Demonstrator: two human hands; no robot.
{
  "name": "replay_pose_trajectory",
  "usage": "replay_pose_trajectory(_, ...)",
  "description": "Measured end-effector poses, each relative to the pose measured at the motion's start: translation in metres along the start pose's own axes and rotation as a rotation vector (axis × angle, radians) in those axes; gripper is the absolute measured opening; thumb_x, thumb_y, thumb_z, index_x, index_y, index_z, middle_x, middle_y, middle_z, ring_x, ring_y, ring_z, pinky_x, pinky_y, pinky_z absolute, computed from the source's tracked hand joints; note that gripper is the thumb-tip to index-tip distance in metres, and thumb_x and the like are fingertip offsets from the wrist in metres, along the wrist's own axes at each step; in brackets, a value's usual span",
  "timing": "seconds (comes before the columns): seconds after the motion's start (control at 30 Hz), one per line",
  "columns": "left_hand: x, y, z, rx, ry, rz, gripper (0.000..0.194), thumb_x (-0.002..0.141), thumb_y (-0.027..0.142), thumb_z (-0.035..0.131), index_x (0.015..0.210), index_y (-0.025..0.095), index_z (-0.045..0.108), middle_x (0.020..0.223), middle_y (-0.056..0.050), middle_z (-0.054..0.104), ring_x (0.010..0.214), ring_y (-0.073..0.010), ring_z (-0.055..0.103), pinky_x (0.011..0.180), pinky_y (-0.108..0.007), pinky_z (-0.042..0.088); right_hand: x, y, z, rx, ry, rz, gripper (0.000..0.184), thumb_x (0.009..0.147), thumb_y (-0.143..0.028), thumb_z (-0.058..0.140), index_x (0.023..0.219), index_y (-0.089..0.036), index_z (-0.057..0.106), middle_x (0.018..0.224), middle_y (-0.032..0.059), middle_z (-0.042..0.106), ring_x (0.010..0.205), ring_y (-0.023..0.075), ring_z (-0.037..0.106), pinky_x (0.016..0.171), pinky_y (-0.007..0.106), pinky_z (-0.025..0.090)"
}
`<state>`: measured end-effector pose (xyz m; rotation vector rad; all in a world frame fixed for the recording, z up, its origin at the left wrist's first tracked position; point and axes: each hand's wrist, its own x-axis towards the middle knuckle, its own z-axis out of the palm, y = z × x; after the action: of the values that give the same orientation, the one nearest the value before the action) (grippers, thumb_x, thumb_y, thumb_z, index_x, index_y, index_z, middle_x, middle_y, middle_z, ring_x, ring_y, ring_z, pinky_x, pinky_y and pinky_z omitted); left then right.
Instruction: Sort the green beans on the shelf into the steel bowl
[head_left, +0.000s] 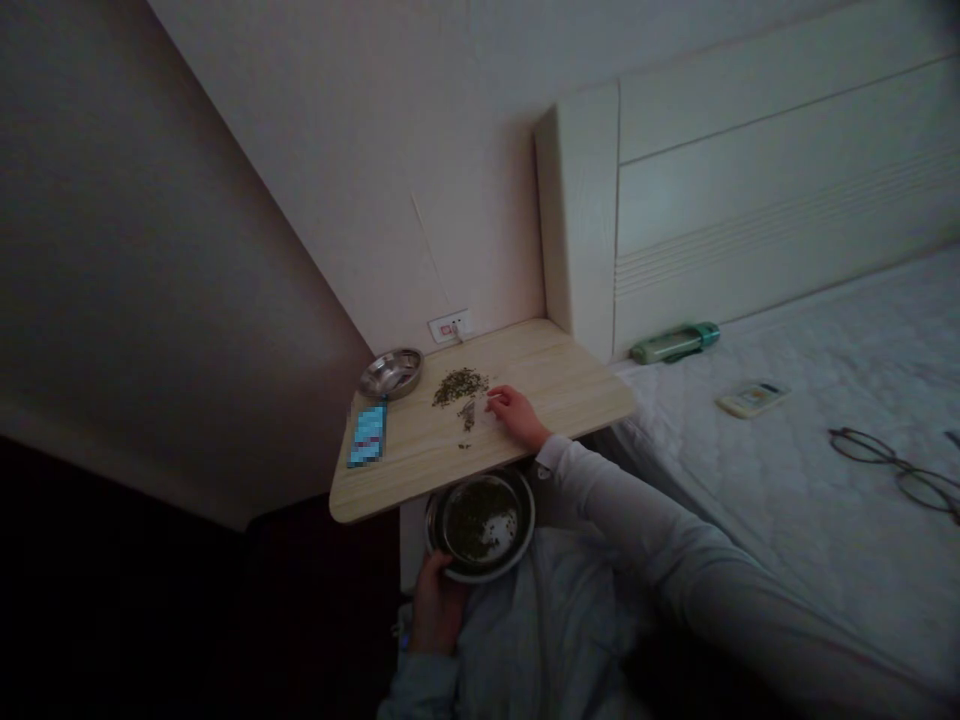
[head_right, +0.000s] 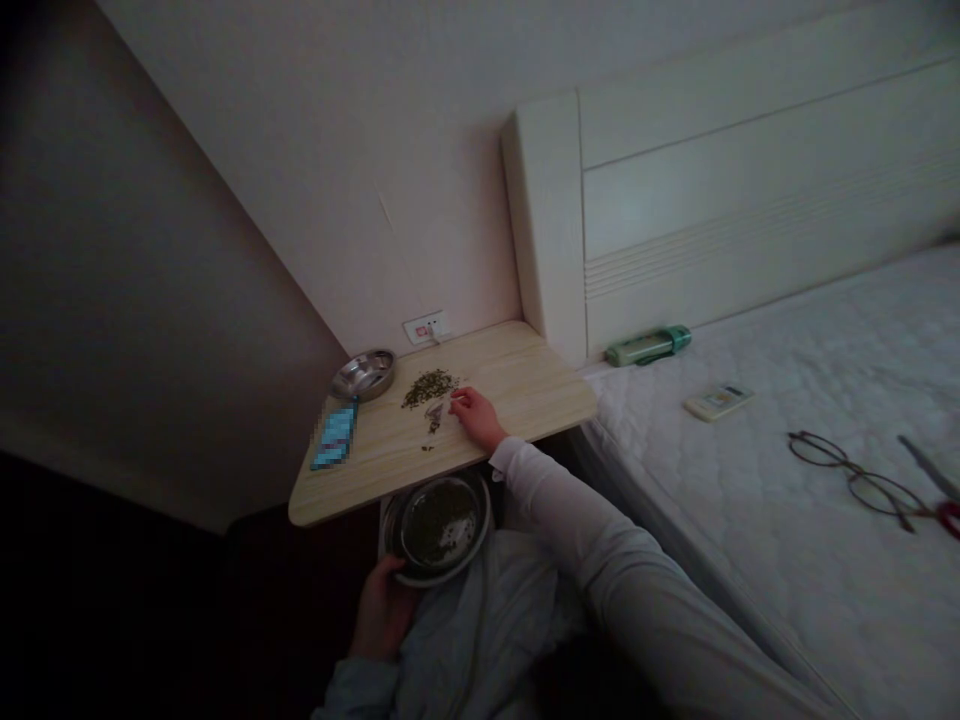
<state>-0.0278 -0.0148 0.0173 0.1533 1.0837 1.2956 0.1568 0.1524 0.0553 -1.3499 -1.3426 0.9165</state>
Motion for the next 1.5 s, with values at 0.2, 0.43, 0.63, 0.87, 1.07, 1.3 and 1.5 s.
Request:
replay_pose_trajectory(0.2,0.018,-0.01,0.01,-0.052,-0.083,0.08,0.023,0.06,0.001,0.05,0.07,0.016,0.065,0.071,-0.002,0.066,0.071,-0.0146,0.062,0.08,-0.03,0.047,-0.006,-0.001,0.005,-0.072,-0.083,-0.104,0.016,0.082,-0.02,0.051,0.095,-0.016,0.059,0.074,-0.0009,0.065,0.068,0.0103,0.058,0.071,0.026,0.045)
replay_pose_trajectory(0.43,0.011,-0.017,0.018,-0.167,-0.014,0.082,0.032,0.062,0.003,0.048,0.083,0.019,0.066,0.078,-0.001,0.068,0.08,-0.0153,0.063,0.082,-0.029,0.046,-0.011,-0.005,0.002,-0.179,-0.134,-0.134,0.018,0.079,-0.019,0.052,0.096,-0.017,0.059,0.078,0.0014,0.067,0.071,0.0125,0.059,0.071,0.025,0.043)
replay_pose_trajectory(0.63,0.011,-0.021,0.019,-0.174,-0.005,0.07,0.036,0.062,0.003,0.048,0.088,0.02,0.066,0.082,-0.001,0.069,0.081,-0.0163,0.063,0.083,-0.031,0.046,-0.015,-0.009,0.001,-0.242,-0.171,-0.141,0.019,0.078,-0.02,0.053,0.095,-0.018,0.06,0.078,0.001,0.067,0.072,0.0128,0.058,0.071,0.025,0.042)
replay_pose_trajectory(0.87,0.013,-0.025,0.015,-0.128,-0.046,0.144,0.039,0.063,0.004,0.052,0.094,0.024,0.064,0.084,0.001,0.069,0.084,-0.0161,0.063,0.084,-0.032,0.046,-0.017,-0.008,0.001,-0.24,-0.234,-0.148,0.019,0.077,-0.02,0.052,0.094,-0.018,0.061,0.076,-0.0002,0.067,0.07,0.0119,0.058,0.067,0.024,0.042)
replay_pose_trajectory(1.07,0.013,-0.023,0.014,-0.117,-0.018,0.147,0.032,0.064,0.006,0.052,0.089,0.023,0.064,0.084,0.0,0.069,0.088,-0.0167,0.062,0.082,-0.03,0.047,-0.018,-0.005,-0.001,-0.216,-0.292,-0.164,0.019,0.076,-0.019,0.053,0.094,-0.017,0.061,0.076,0.0001,0.068,0.072,0.0124,0.059,0.069,0.024,0.043)
replay_pose_trajectory(1.3,0.015,-0.024,0.012,-0.114,-0.039,0.153,0.027,0.067,0.007,0.052,0.087,0.02,0.065,0.086,-0.001,0.069,0.087,-0.0158,0.063,0.085,-0.03,0.046,-0.021,-0.006,0.0,-0.186,-0.337,-0.15,0.02,0.078,-0.019,0.052,0.096,-0.015,0.06,0.078,0.0021,0.068,0.07,0.0123,0.059,0.066,0.024,0.043)
replay_pose_trajectory(1.5,0.014,-0.024,0.013,-0.124,-0.025,0.158,0.028,0.067,0.007,0.052,0.088,0.021,0.065,0.088,0.0,0.069,0.084,-0.0149,0.063,0.082,-0.028,0.047,-0.022,-0.005,0.0,-0.161,-0.351,-0.138,0.021,0.077,-0.018,0.052,0.097,-0.014,0.059,0.079,0.0031,0.068,0.072,0.0129,0.06,0.068,0.024,0.043)
